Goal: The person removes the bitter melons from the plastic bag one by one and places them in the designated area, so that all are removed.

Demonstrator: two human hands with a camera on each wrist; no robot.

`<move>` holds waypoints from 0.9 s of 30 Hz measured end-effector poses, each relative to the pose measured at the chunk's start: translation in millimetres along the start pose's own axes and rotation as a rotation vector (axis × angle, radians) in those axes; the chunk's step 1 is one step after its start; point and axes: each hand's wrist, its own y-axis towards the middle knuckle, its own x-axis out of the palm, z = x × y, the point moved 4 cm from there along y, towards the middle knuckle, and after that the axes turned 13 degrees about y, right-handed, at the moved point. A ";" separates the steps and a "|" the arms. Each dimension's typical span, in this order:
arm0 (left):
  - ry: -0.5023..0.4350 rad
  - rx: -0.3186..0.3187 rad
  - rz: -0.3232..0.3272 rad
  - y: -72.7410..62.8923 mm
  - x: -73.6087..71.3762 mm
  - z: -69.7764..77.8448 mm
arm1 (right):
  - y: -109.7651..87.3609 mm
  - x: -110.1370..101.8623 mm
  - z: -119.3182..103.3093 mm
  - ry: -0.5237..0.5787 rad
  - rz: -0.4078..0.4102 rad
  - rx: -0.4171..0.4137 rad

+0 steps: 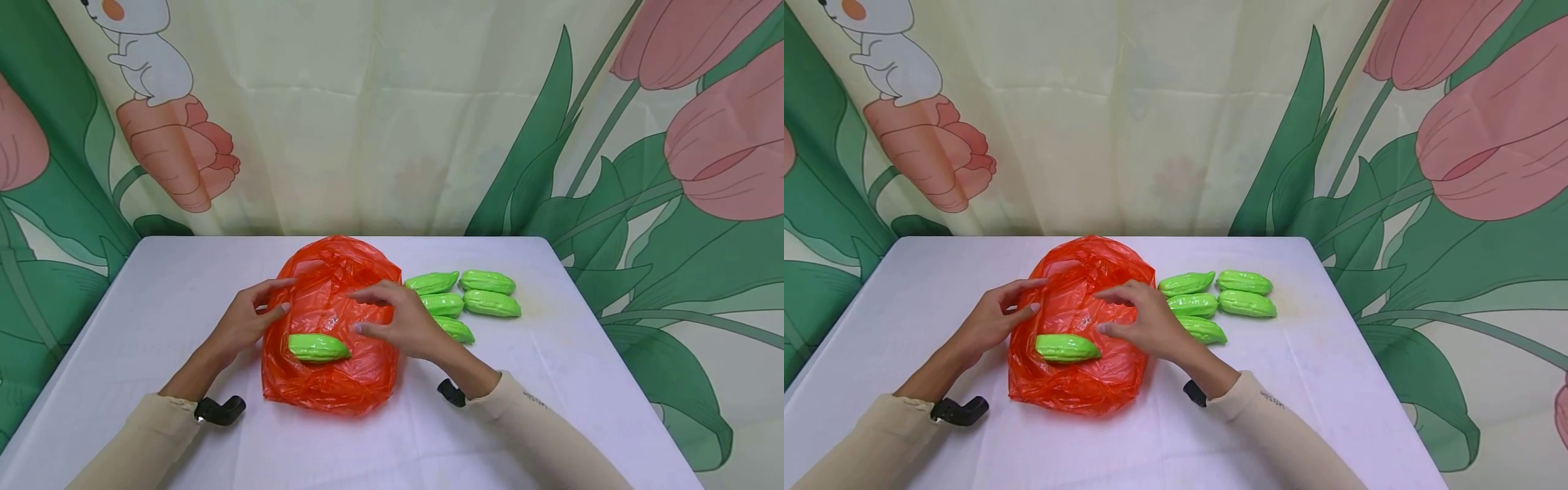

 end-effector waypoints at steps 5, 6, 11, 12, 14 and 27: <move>0.002 -0.003 0.001 -0.7 0.1 0.6 | 8.7 20.9 -2.4 0.002 -0.072 0.011; 0.003 -0.001 0.002 -0.7 0.2 0.8 | 10.2 24.7 -2.8 -0.003 -0.085 0.013; 0.017 0.008 0.001 -0.8 -0.1 1.6 | 17.9 40.9 -2.4 -0.066 -0.147 0.015; 0.018 0.009 0.000 -0.8 -0.3 1.6 | 19.1 43.6 -2.3 -0.078 -0.156 0.017; 0.018 0.010 -0.001 -0.8 -0.8 1.8 | 21.3 48.5 -2.6 -0.099 -0.173 0.019; 0.020 0.005 -0.003 -0.6 -1.9 4.3 | 24.8 64.0 -1.2 -0.207 -0.206 0.066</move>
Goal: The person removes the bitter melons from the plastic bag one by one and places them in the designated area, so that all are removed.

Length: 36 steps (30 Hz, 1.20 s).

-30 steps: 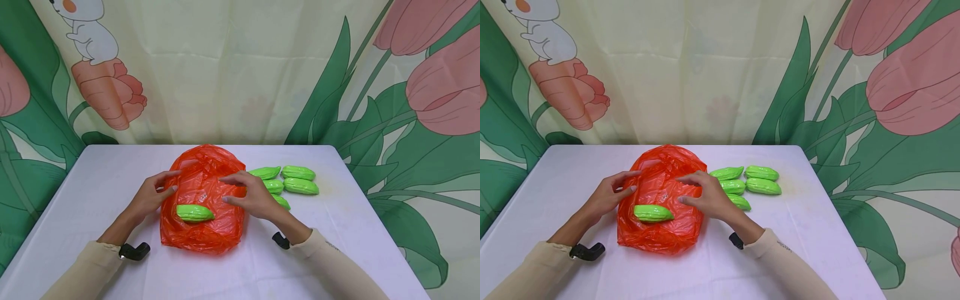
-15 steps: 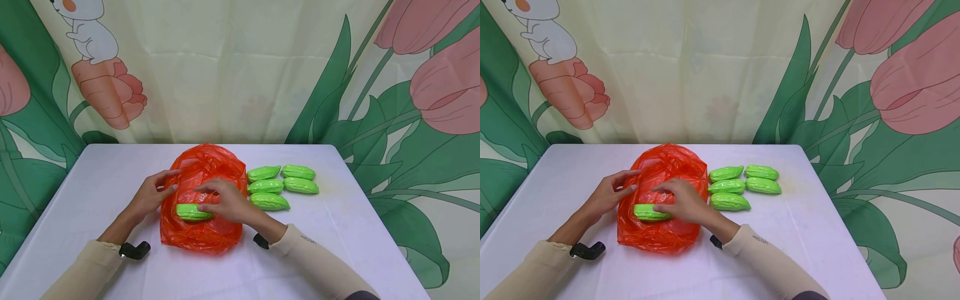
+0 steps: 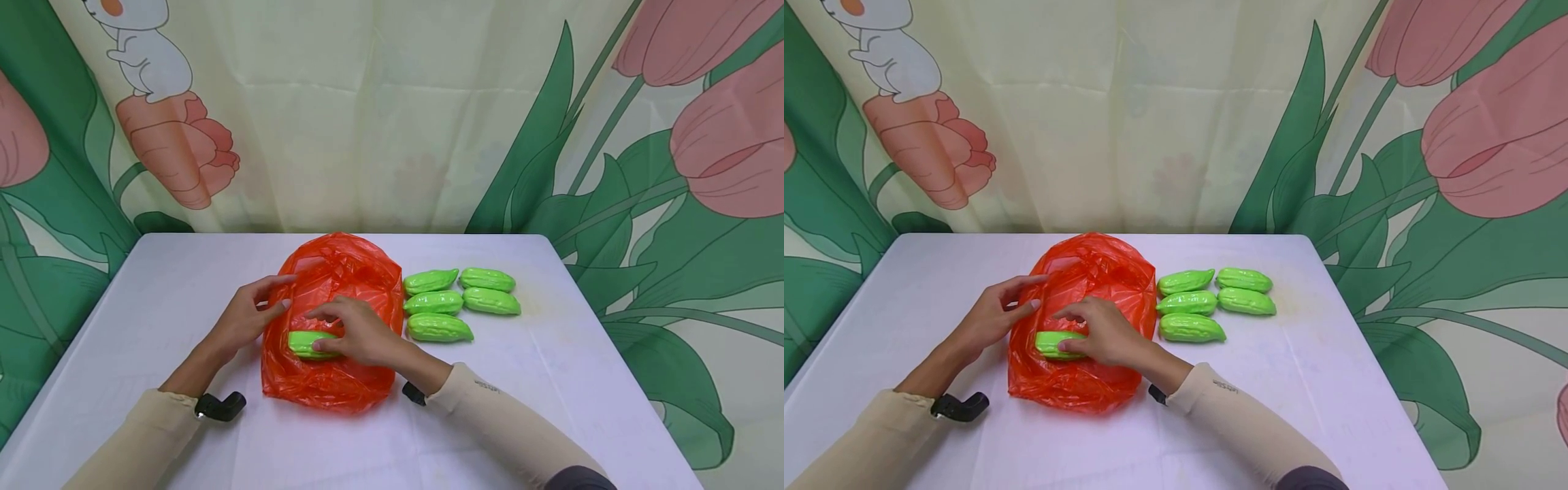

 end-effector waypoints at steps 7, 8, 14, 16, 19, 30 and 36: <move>0.014 -0.002 -0.004 0.3 -1.6 1.7 | 4.4 5.0 3.0 -0.023 -0.023 0.026; 0.016 -0.001 -0.004 0.4 -1.7 1.8 | 5.4 5.7 3.6 -0.026 -0.027 0.023; 0.020 -0.001 -0.003 1.0 -2.0 1.2 | 10.8 10.2 9.5 -0.045 -0.052 0.011; 0.020 0.000 -0.002 1.1 -1.9 1.0 | 11.9 11.5 11.4 -0.041 -0.059 0.016; 0.018 0.003 -0.002 1.1 -1.7 0.6 | 12.7 12.5 12.5 -0.030 -0.064 0.018; 0.013 0.006 -0.005 0.7 -1.3 0.3 | 12.2 11.0 14.0 0.003 -0.065 0.015; 0.007 0.010 -0.006 1.3 -1.5 0.8 | 13.8 14.5 13.1 0.026 -0.100 0.014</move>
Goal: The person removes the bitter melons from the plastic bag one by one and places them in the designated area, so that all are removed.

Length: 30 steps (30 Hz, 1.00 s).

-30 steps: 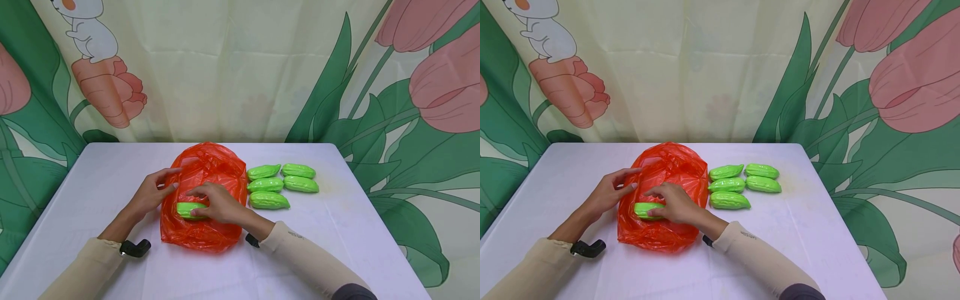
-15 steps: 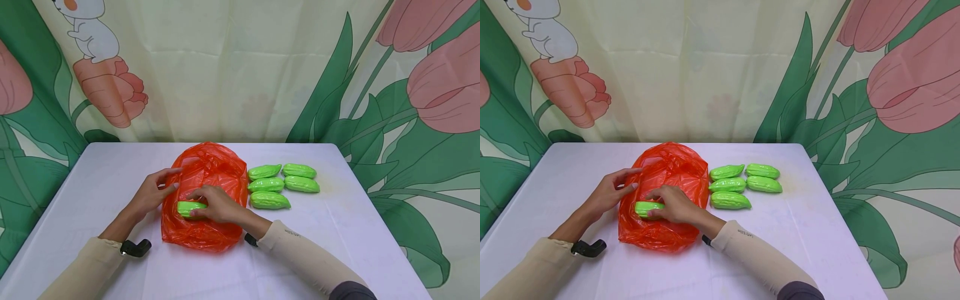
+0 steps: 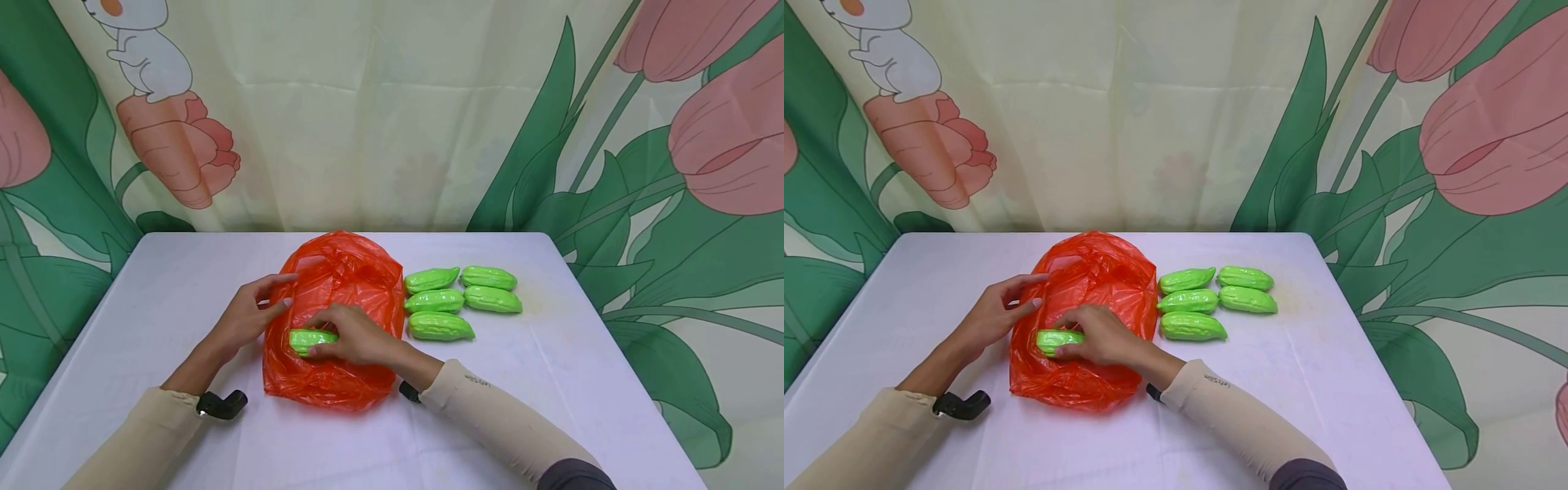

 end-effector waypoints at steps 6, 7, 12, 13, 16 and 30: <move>0.006 0.005 0.004 0.1 0.0 1.0 | -1.4 -1.3 -1.5 0.014 -0.008 0.003; 0.008 0.004 0.003 0.1 0.0 1.0 | -2.1 -2.4 -1.6 0.017 -0.003 0.001; 0.014 -0.005 0.003 -0.3 0.1 0.7 | -5.7 -11.5 -1.5 0.012 0.040 -0.021; 0.015 -0.007 0.003 -0.4 0.0 0.6 | -6.5 -13.8 -1.3 0.011 0.047 -0.022; 0.012 -0.014 0.004 -0.8 -0.3 0.2 | -9.4 -20.9 -0.1 0.025 0.068 -0.009; -0.009 -0.019 0.014 0.0 1.2 -0.8 | -31.4 -60.4 -0.9 0.058 0.254 -0.037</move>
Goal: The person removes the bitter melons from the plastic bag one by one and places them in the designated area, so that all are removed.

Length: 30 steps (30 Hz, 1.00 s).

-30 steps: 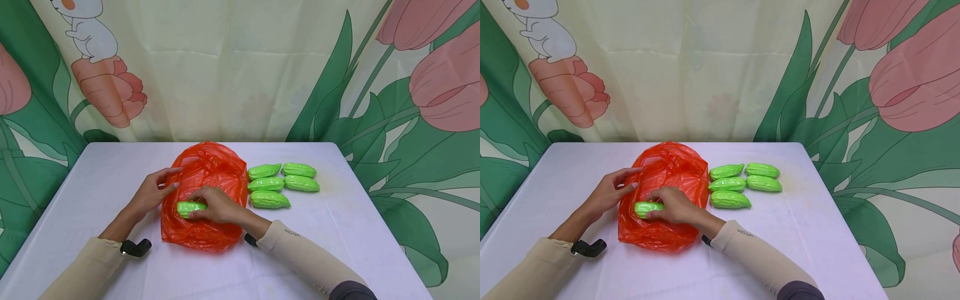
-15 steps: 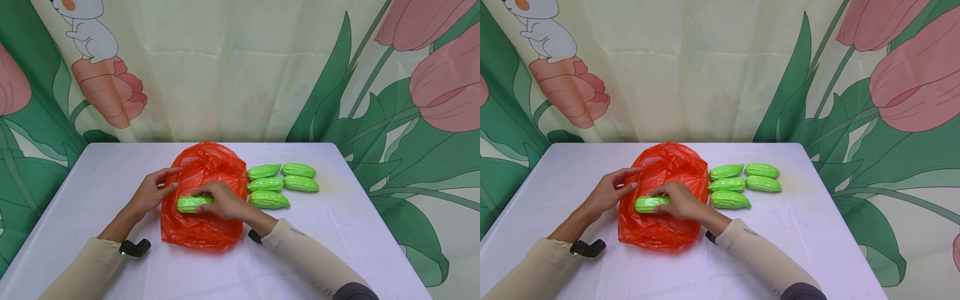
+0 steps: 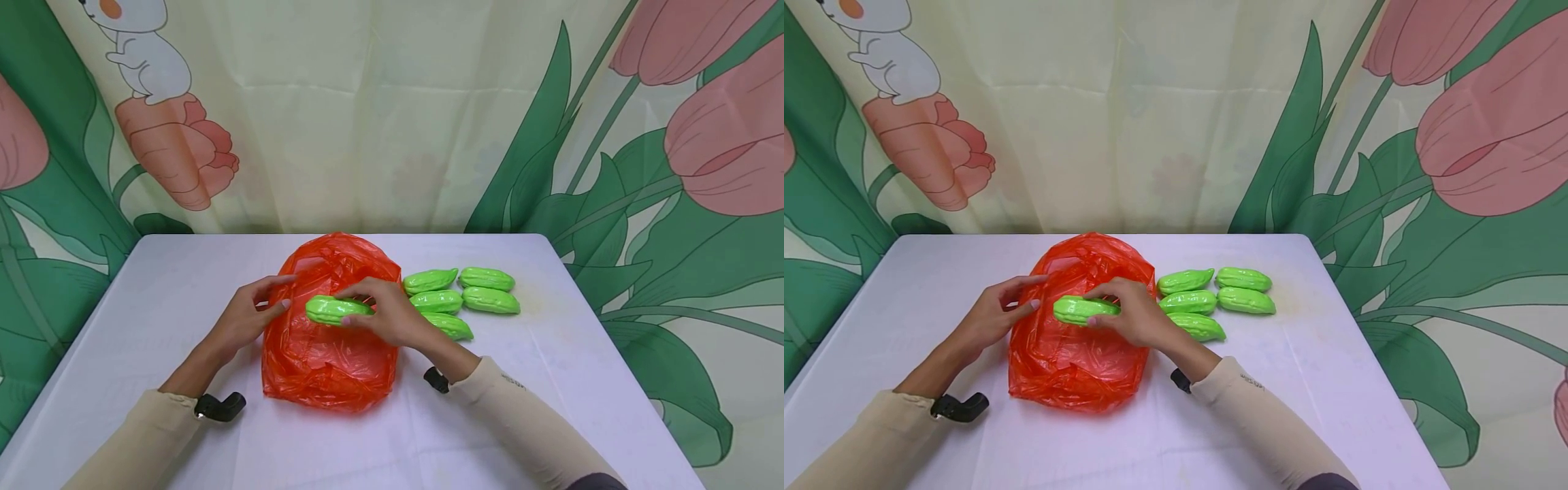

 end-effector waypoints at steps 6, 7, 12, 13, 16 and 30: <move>-0.005 -0.005 -0.002 -0.1 0.5 0.7 | -7.9 -19.0 3.4 0.033 0.087 -0.016; -0.007 -0.007 -0.003 0.0 0.5 0.6 | -9.7 -22.0 3.9 0.041 0.097 -0.014; -0.020 -0.012 -0.007 0.5 0.9 0.6 | -19.9 -36.2 7.2 0.052 0.141 0.006; -0.022 -0.012 -0.007 0.7 1.0 0.6 | -21.9 -39.1 7.8 0.051 0.149 0.011; -0.026 -0.009 -0.008 1.5 1.5 0.8 | -27.4 -47.7 9.8 0.059 0.174 0.024; -0.031 0.020 -0.009 2.5 0.4 -1.6 | -67.1 -101.4 26.8 0.049 0.264 0.072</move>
